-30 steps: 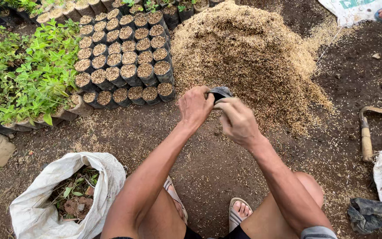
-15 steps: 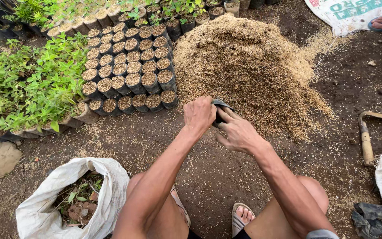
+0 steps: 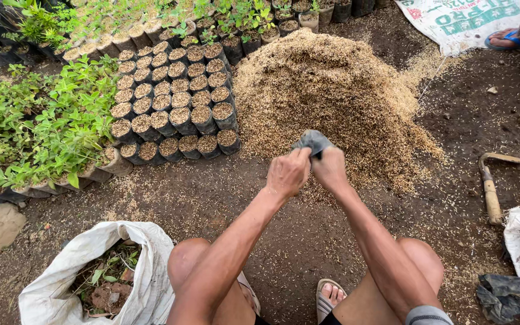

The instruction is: The person fills black plastic nursery bags with soil from a large pile on the ground. They repeatedly scoop soil into each bag, pack it down, and place the filled bags in a row next to other filled bags.

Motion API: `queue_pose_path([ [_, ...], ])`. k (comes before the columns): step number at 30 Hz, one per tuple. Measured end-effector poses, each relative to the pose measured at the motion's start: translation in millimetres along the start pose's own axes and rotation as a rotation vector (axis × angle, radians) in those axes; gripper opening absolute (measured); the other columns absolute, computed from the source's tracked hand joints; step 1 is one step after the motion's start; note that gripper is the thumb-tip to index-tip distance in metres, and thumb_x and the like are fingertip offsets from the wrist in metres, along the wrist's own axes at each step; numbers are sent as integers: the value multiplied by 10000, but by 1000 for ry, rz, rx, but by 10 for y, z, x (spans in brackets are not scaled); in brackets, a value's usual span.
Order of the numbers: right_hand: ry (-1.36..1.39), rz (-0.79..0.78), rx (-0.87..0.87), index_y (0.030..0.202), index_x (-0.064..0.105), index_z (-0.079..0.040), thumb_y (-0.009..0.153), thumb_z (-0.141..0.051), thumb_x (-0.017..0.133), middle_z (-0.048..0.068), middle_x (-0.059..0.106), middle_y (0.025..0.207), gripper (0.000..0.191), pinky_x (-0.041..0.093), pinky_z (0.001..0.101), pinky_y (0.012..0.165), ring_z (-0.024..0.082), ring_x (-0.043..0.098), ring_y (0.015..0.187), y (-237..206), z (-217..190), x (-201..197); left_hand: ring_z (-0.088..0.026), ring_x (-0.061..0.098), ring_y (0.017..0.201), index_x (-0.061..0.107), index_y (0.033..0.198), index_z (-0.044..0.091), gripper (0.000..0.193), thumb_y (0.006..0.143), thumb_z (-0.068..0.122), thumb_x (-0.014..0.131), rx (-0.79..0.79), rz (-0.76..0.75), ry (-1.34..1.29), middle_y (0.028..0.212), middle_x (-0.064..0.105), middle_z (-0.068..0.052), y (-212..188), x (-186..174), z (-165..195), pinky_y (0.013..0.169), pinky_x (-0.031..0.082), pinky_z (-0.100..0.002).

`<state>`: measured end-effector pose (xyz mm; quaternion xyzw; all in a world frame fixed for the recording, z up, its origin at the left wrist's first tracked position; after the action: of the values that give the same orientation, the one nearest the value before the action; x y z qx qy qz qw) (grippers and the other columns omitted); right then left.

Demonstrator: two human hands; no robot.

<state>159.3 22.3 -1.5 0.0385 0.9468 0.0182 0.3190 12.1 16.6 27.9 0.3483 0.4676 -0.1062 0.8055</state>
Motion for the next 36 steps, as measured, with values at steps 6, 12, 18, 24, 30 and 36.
queue_pose_path([
  [6,63,-124,198,1104,683,-31,1044,-121,477,117,720,960,232,554,339,625,200,656,731,37,-114,-173,-228,681,603,483,1460,14,513,958,24,588,80,182,-37,824,687,-149,99,-131,30,513,578,-331],
  [12,185,175,-204,1148,675,21,950,-54,557,180,715,1038,242,540,444,814,302,666,911,11,-302,-212,-238,674,666,324,1589,77,696,950,16,592,195,206,-28,810,642,-106,110,-114,96,613,584,-370],
  [18,-56,34,-108,1130,652,-18,925,-73,566,179,717,1020,230,567,458,795,336,692,883,46,-213,-272,-156,603,591,300,1605,88,665,1005,-12,569,245,122,30,772,607,-59,159,9,58,533,541,-292],
  [24,-31,34,-270,1174,609,1,921,-54,630,145,686,1016,259,567,432,715,277,663,877,78,-27,-132,-121,573,594,322,1610,108,651,1021,-50,549,284,168,59,764,585,-16,148,23,136,559,531,-278],
  [30,215,176,-99,1100,646,-37,950,-23,585,80,703,988,163,561,346,682,167,655,850,121,90,-117,-141,584,628,334,1588,90,649,994,0,578,329,235,42,737,546,-24,167,-61,164,583,532,-314],
  [36,615,218,-87,1323,523,-104,961,-83,571,7,652,1148,366,576,288,822,121,631,983,115,-34,-220,-124,585,641,351,1588,61,637,989,1,559,306,274,43,778,558,-10,193,-69,169,580,518,-298],
])
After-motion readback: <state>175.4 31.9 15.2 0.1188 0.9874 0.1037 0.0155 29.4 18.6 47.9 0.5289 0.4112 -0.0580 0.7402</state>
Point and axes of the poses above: each hand's wrist, its own y-axis towards the middle knuckle, its own x-axis out of the palm, z = x × y, the point moved 2 cm from there along y, towards the middle knuckle
